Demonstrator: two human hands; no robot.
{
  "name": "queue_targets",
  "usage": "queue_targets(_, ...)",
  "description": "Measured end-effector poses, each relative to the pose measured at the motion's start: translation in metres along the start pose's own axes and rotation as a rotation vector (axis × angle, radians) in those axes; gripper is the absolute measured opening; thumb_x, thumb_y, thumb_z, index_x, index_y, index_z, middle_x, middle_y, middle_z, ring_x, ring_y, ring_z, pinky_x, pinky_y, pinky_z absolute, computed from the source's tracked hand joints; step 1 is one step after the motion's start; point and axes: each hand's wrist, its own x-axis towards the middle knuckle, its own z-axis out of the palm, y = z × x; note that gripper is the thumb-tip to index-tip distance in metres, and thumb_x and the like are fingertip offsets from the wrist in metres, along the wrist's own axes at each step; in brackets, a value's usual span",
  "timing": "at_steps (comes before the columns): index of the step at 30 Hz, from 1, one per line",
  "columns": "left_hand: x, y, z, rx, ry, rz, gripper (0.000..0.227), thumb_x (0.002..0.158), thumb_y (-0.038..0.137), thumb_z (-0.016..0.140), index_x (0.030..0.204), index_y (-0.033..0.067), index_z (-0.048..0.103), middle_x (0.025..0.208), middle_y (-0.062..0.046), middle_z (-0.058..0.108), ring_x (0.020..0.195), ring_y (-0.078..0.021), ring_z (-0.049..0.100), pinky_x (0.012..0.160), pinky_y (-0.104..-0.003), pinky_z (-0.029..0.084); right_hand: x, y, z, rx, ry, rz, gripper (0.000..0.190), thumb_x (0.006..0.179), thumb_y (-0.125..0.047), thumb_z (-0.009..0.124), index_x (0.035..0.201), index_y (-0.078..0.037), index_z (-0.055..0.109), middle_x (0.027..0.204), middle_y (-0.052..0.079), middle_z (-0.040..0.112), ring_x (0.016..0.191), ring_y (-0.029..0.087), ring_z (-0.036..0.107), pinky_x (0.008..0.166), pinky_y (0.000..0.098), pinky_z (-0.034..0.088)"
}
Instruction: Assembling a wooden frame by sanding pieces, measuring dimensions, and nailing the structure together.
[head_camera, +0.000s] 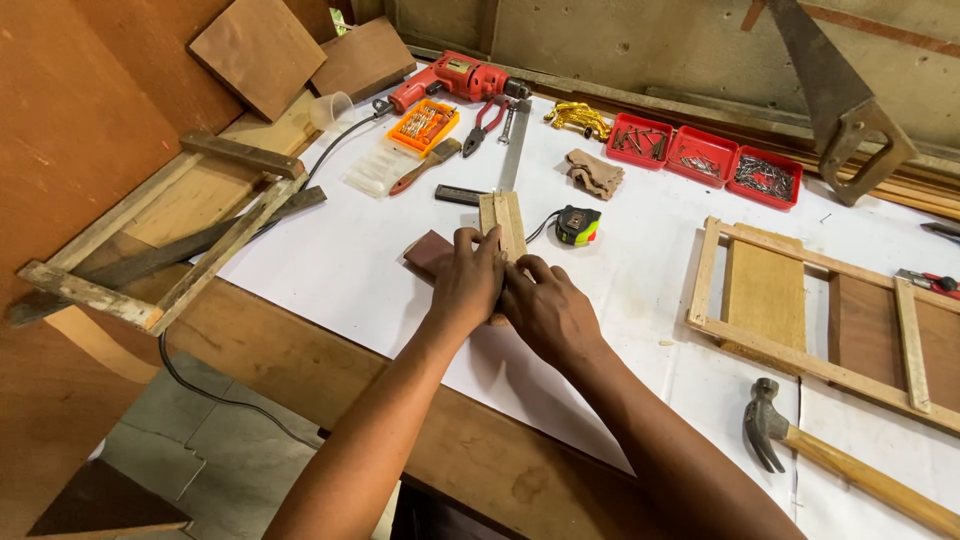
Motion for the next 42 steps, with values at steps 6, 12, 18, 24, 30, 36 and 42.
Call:
queue_targets(6,0.0,0.008,-0.008,0.002,-0.032,-0.04,0.045,0.103,0.022,0.06,0.144,0.0032,0.054,0.123,-0.019,0.053,0.089,-0.0378,0.067,0.078,-0.05,0.055,-0.002,0.012,0.01,0.011,-0.021,-0.052,0.045,0.092,-0.026,0.067,0.133,-0.008,0.062,0.138,0.016,0.062,0.106,0.035,0.067,0.085,0.0431,0.059)
queue_targets(12,0.0,0.007,-0.006,0.012,-0.027,-0.023,0.043,0.101,0.023,0.06,0.141,0.0087,0.057,0.124,-0.018,0.055,0.091,-0.0375,0.068,0.081,-0.051,0.055,-0.006,0.007,0.011,0.059,0.0,0.007,0.046,0.099,-0.03,0.063,0.14,-0.009,0.059,0.138,0.017,0.061,0.101,0.036,0.072,0.081,0.0443,0.061)
queue_targets(18,0.004,0.004,-0.001,-0.003,-0.08,-0.087,0.045,0.103,0.029,0.06,0.142,0.0071,0.055,0.12,-0.019,0.055,0.094,-0.0342,0.069,0.084,-0.049,0.055,-0.003,0.007,0.006,0.041,-0.02,-0.014,0.053,0.097,-0.036,0.063,0.141,-0.007,0.057,0.137,0.019,0.06,0.095,0.035,0.074,0.074,0.0432,0.063)
queue_targets(24,0.001,0.003,0.002,0.03,-0.101,-0.106,0.047,0.106,0.034,0.057,0.146,0.0108,0.054,0.111,-0.014,0.058,0.088,-0.0285,0.069,0.085,-0.047,0.054,-0.003,0.008,0.01,0.016,-0.042,-0.007,0.057,0.098,-0.037,0.061,0.144,-0.004,0.053,0.14,0.023,0.057,0.097,0.038,0.073,0.074,0.0431,0.063)
queue_targets(30,0.008,0.016,-0.019,0.062,-0.253,-0.199,0.051,0.106,0.039,0.053,0.152,0.0172,0.05,0.105,-0.015,0.058,0.08,-0.0299,0.066,0.082,-0.048,0.052,-0.006,0.006,0.013,0.01,0.012,-0.021,0.059,0.097,-0.039,0.063,0.143,-0.003,0.053,0.14,0.021,0.058,0.098,0.037,0.074,0.074,0.042,0.063)
queue_targets(36,0.003,-0.007,-0.023,0.103,-0.202,-0.144,0.05,0.104,0.034,0.058,0.148,0.0111,0.052,0.109,-0.017,0.055,0.097,-0.0333,0.062,0.087,-0.059,0.043,-0.002,0.005,0.0,-0.068,0.123,-0.051,0.051,0.09,-0.036,0.073,0.13,-0.006,0.066,0.133,0.017,0.062,0.097,0.033,0.068,0.081,0.0446,0.057)
queue_targets(42,-0.007,-0.009,-0.089,0.185,-0.081,-0.064,0.07,0.062,0.032,0.082,0.127,0.0113,0.067,0.131,-0.02,0.055,0.121,-0.0428,0.052,0.09,-0.06,0.042,0.01,-0.022,0.0,-0.118,0.18,-0.112,0.035,0.088,-0.032,0.075,0.12,-0.018,0.074,0.122,0.003,0.069,0.103,0.027,0.059,0.086,0.0413,0.045)
